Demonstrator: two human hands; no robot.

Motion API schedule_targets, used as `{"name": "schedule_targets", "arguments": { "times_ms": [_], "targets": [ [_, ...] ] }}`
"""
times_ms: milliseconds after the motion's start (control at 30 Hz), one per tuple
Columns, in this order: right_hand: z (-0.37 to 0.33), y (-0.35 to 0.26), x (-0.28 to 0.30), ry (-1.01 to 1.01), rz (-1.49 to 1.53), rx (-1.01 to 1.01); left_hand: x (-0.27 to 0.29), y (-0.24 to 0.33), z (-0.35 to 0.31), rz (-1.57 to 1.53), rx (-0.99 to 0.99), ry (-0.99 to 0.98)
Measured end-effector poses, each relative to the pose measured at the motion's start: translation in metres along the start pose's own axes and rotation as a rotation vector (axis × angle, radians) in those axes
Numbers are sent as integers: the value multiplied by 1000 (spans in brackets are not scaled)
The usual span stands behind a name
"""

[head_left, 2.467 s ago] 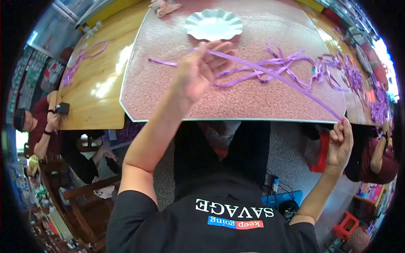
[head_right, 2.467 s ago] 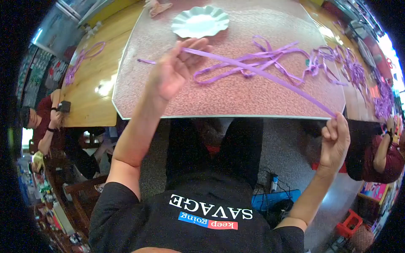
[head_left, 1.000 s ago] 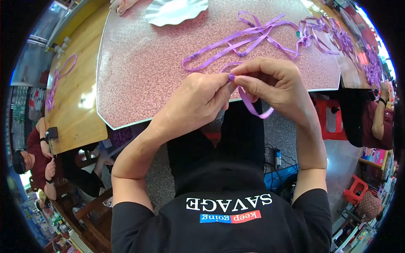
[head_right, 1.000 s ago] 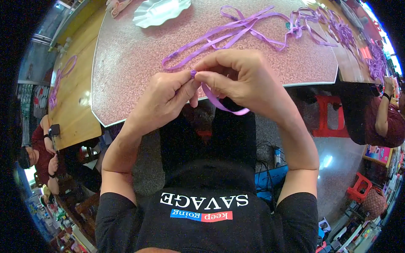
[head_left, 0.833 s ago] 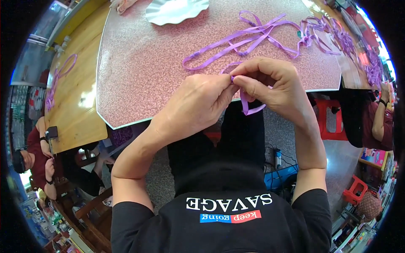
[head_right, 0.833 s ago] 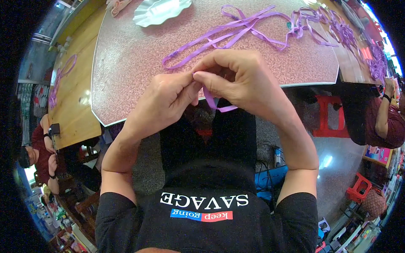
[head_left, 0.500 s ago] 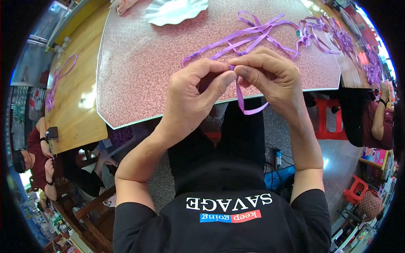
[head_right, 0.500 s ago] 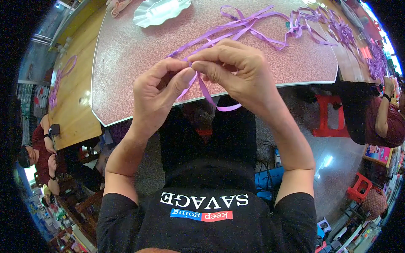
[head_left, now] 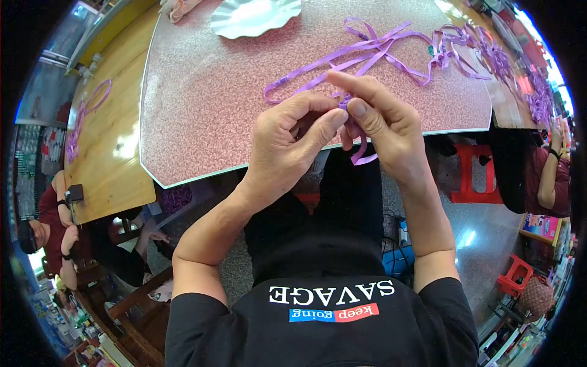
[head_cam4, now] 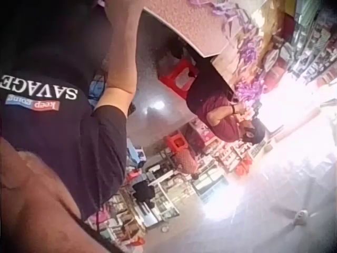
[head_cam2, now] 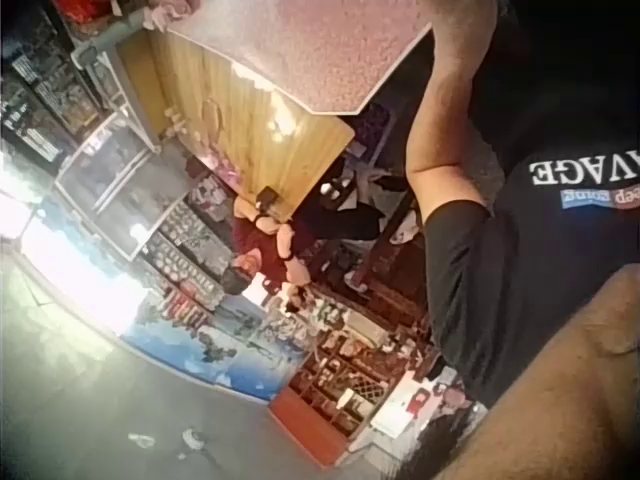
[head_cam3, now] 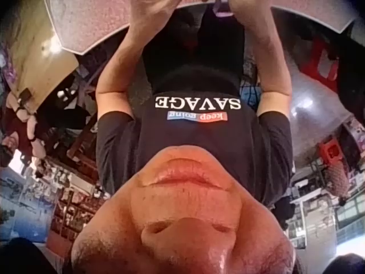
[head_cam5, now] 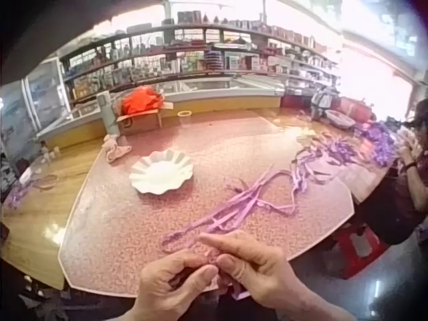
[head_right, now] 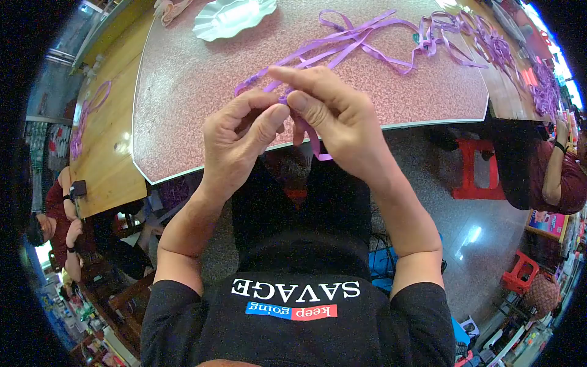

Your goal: Tying purple ribbons into decorative bows at a table.

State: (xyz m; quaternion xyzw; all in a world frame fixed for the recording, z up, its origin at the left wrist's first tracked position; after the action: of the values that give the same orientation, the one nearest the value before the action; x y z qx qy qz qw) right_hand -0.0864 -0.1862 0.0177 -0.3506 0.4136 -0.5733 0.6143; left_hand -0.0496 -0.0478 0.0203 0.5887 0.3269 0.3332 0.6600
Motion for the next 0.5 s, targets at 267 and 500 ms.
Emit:
{"name": "schedule_targets", "arguments": {
  "times_ms": [267,500],
  "targets": [
    [-6,25,13,157,329,-216,7,-12,-2,18,92,43],
    [-12,21,7,92,300,-254,8,-13,-2,73,28,57]
  ]
}}
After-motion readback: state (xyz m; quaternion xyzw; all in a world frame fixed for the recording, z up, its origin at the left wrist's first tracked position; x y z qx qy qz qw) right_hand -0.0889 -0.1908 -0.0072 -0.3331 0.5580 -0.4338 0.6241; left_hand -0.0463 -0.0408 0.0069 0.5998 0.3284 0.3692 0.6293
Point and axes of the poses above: each hand's wrist, its own z-axis towards the middle knuckle, its own x-axis out of the back of the hand, y = z × x, the point moved 5 cm from there along z, towards the middle knuckle, and after that the axes turned 10 degrees about x, right-handed, at the moved point
